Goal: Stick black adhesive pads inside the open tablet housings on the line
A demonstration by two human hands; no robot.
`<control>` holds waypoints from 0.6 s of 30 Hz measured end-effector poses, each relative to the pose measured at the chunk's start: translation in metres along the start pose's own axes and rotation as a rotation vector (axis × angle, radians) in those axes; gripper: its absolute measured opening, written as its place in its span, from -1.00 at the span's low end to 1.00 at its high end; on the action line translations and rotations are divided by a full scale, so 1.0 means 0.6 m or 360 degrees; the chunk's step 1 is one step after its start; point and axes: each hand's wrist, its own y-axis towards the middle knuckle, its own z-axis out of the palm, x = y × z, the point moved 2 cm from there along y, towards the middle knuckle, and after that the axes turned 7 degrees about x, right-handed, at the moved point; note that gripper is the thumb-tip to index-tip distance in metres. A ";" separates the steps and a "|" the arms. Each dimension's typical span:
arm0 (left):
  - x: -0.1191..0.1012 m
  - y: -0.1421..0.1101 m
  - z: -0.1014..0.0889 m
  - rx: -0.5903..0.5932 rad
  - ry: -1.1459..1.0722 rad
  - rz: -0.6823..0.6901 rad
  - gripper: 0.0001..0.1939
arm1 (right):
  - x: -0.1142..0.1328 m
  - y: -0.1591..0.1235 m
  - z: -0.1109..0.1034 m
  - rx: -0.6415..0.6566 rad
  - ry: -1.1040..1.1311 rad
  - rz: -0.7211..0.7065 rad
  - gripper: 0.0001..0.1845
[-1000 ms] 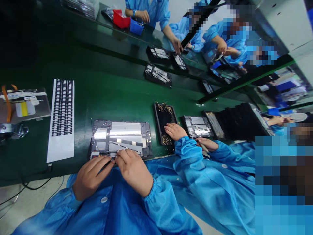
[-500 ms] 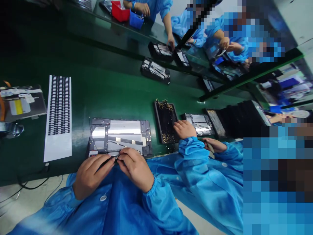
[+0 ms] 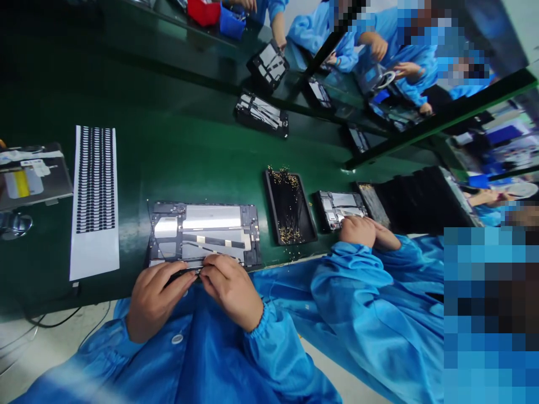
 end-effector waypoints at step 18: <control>-0.001 -0.016 -0.003 -0.0116 0.0068 0.0234 -0.80 | 0.008 -0.049 0.028 -0.0193 -0.0332 -0.0302 -0.51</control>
